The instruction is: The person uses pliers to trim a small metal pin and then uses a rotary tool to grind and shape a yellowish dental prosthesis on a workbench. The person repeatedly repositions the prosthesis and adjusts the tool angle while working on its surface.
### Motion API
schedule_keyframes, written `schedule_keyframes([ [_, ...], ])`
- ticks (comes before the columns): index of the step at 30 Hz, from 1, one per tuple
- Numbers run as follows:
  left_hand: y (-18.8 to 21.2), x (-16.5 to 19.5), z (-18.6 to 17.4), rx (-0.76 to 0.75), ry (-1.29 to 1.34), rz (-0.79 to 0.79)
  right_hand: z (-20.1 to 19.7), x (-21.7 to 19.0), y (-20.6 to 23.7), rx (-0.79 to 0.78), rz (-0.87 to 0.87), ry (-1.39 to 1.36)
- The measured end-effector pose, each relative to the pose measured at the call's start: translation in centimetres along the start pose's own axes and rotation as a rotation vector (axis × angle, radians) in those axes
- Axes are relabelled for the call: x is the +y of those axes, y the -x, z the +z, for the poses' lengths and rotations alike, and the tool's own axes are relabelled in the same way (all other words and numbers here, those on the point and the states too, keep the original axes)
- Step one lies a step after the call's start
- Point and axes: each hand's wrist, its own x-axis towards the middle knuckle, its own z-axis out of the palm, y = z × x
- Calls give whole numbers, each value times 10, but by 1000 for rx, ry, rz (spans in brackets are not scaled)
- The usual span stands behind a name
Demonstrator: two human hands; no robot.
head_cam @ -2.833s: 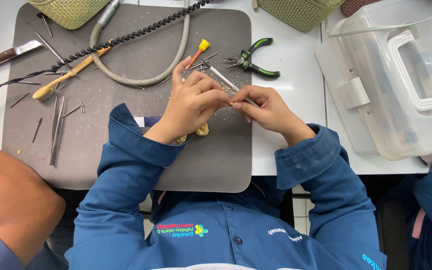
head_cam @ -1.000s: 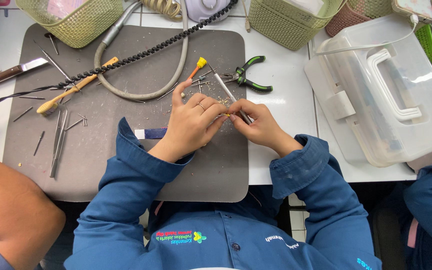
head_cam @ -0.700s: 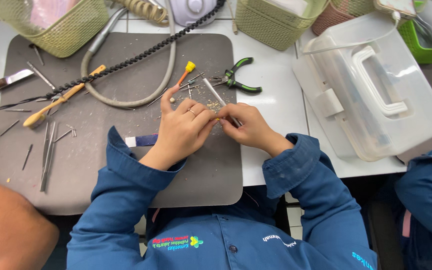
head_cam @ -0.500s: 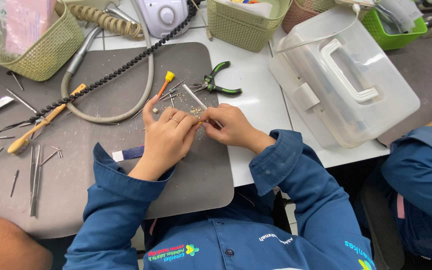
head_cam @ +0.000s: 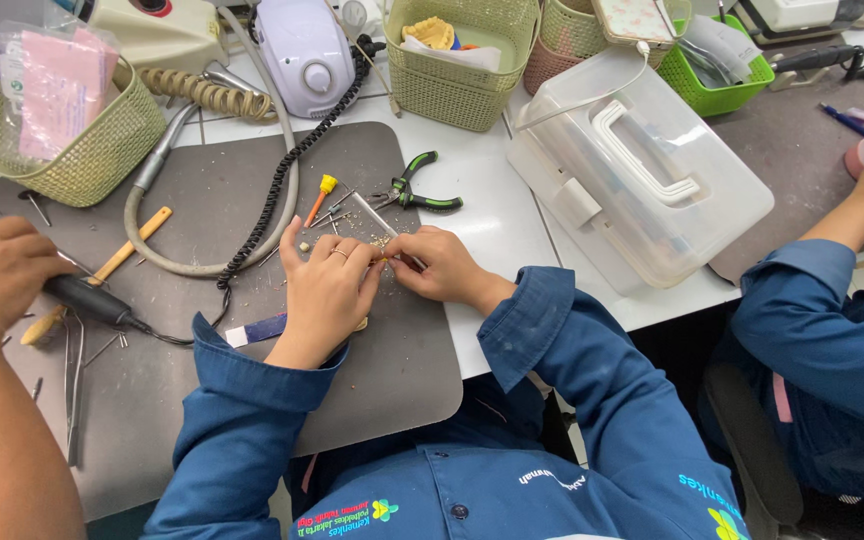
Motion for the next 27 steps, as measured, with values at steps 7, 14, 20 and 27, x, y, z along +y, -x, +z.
schedule_keyframes([
  [7, -2, -8, 6, -26, -77, 24, 1, -11, -11, 80, -73, 119],
  [14, -3, -18, 7, -38, -135, 55, -3, -32, -22, 143, -90, 211],
  [20, -11, -22, -1, -47, -129, 71, -4, -46, -34, 194, -127, 226],
  [27, -16, -26, -2, -91, -179, 54, -8, -53, -41, 187, -144, 224],
])
